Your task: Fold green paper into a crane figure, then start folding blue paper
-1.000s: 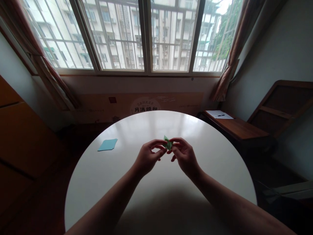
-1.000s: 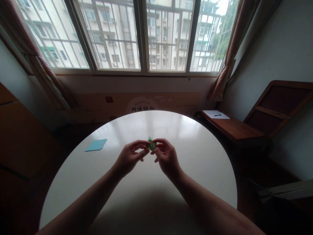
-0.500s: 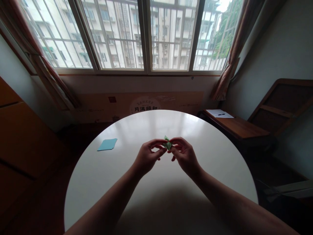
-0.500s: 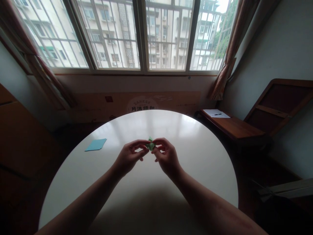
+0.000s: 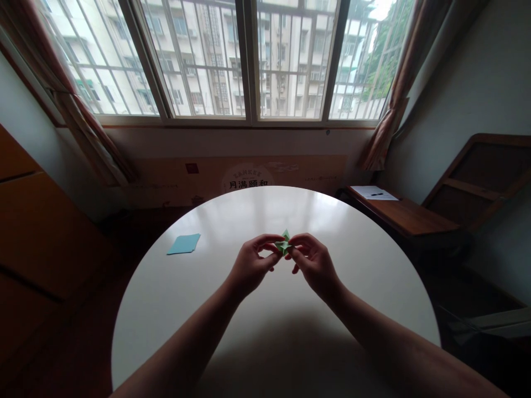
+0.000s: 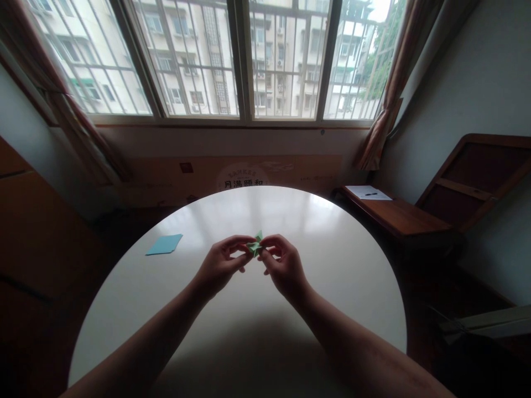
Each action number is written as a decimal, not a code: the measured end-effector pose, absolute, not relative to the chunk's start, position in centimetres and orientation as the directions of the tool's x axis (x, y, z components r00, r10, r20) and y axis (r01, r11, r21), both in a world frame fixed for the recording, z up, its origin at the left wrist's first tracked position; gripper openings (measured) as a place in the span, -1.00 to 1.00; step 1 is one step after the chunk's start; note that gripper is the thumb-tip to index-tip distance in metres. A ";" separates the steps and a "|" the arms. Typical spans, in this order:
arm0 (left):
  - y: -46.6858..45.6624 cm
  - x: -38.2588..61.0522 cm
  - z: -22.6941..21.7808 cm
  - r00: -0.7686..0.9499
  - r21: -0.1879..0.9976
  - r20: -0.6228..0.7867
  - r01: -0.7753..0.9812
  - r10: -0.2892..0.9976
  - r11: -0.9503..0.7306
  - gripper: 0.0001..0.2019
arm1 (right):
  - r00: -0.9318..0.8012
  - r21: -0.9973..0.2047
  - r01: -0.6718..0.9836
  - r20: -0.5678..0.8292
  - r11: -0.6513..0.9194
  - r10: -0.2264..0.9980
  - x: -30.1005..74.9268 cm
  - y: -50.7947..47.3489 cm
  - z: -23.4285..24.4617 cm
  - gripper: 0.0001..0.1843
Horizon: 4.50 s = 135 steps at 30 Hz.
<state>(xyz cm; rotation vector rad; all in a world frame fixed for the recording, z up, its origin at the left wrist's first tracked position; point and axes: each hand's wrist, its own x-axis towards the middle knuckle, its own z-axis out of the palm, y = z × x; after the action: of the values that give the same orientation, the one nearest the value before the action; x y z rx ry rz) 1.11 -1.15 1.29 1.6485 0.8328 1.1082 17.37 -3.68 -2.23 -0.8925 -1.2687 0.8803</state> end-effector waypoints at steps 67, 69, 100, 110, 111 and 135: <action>-1.6 1.0 1.6 0.075 0.886 0.446 0.108 0.892 -0.452 -0.86 | -0.051 -0.917 -0.301 0.291 0.263 0.955 16.9 -4.5 -1.4 -0.72; -1.6 1.0 1.5 0.064 0.886 0.445 0.116 0.893 -0.450 -0.86 | -0.053 -0.917 -0.301 0.290 0.262 0.956 16.9 -4.5 -1.4 -0.72; -2.5 0.7 2.6 0.250 0.727 0.620 0.174 0.744 -0.665 -0.89 | -0.024 -0.933 -0.333 0.157 0.140 0.987 17.1 -4.9 -0.2 -0.71; -1.0 0.3 2.3 0.388 0.965 0.249 -0.020 0.887 -0.262 -0.76 | -0.112 -0.968 -0.220 0.146 0.119 0.983 17.4 -4.8 -0.2 -0.71; -1.0 0.3 2.3 0.406 0.969 0.229 -0.007 0.885 -0.247 -0.75 | -0.118 -0.971 -0.211 0.137 0.110 0.983 17.4 -4.8 -0.1 -0.71; -1.6 1.1 1.7 0.191 0.971 0.235 -0.013 0.953 -0.237 -0.76 | -0.053 -0.931 -0.213 0.314 0.296 0.948 17.1 -4.7 -1.1 -0.69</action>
<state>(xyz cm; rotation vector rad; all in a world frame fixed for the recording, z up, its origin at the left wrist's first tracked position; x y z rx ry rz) 1.08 -1.57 1.70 1.4747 0.9490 1.2277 17.14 -4.71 -1.09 -0.7907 -1.2517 1.1267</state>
